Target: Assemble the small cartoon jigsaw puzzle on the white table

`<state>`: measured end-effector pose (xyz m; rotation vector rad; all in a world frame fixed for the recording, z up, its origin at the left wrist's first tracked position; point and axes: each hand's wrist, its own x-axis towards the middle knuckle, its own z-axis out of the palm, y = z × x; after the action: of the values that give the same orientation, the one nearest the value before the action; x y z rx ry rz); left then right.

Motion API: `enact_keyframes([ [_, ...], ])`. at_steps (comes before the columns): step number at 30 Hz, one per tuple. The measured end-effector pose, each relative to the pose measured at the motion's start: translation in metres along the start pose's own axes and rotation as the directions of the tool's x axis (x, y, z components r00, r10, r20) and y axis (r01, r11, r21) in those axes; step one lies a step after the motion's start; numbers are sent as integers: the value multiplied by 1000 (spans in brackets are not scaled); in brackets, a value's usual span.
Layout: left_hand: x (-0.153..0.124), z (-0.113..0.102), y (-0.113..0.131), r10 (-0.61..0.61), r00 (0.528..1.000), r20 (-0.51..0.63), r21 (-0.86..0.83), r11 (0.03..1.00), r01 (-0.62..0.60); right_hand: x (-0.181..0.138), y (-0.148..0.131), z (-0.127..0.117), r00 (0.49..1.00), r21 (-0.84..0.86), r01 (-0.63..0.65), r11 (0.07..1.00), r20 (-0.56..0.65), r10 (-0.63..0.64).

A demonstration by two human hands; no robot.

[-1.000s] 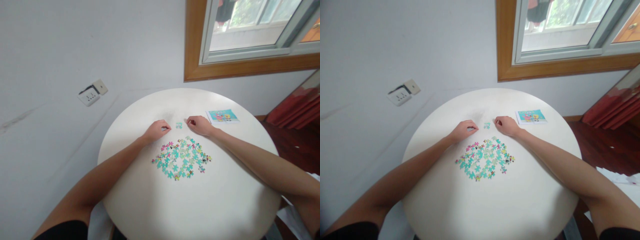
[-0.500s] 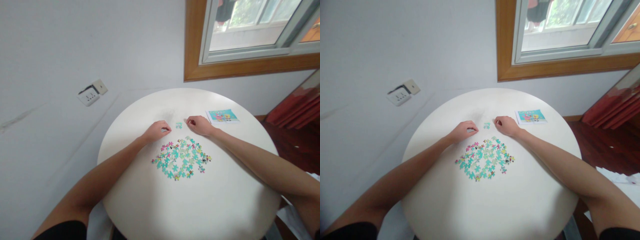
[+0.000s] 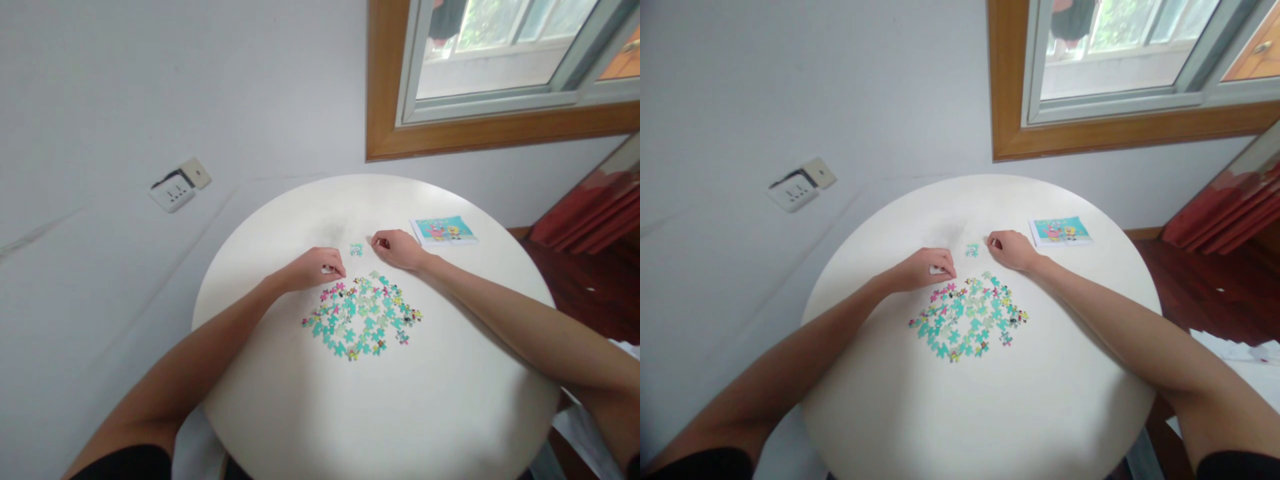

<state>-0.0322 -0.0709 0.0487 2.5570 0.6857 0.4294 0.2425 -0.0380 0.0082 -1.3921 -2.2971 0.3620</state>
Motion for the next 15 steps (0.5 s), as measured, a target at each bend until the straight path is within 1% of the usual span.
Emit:
enact_keyframes([
  [6,-1,-3,1,5,1000,-3,-3,1000,-5,0,-1,-1,1000,1,-10,1000,3,10],
  [9,-2,-3,0,-9,1000,-21,9,1000,9,0,-2,-2,1000,2,-13,1000,11,13],
  [15,-2,-2,-3,-31,999,-11,26,999,31,0,-1,-1,1000,-4,-11,1000,11,11],
])
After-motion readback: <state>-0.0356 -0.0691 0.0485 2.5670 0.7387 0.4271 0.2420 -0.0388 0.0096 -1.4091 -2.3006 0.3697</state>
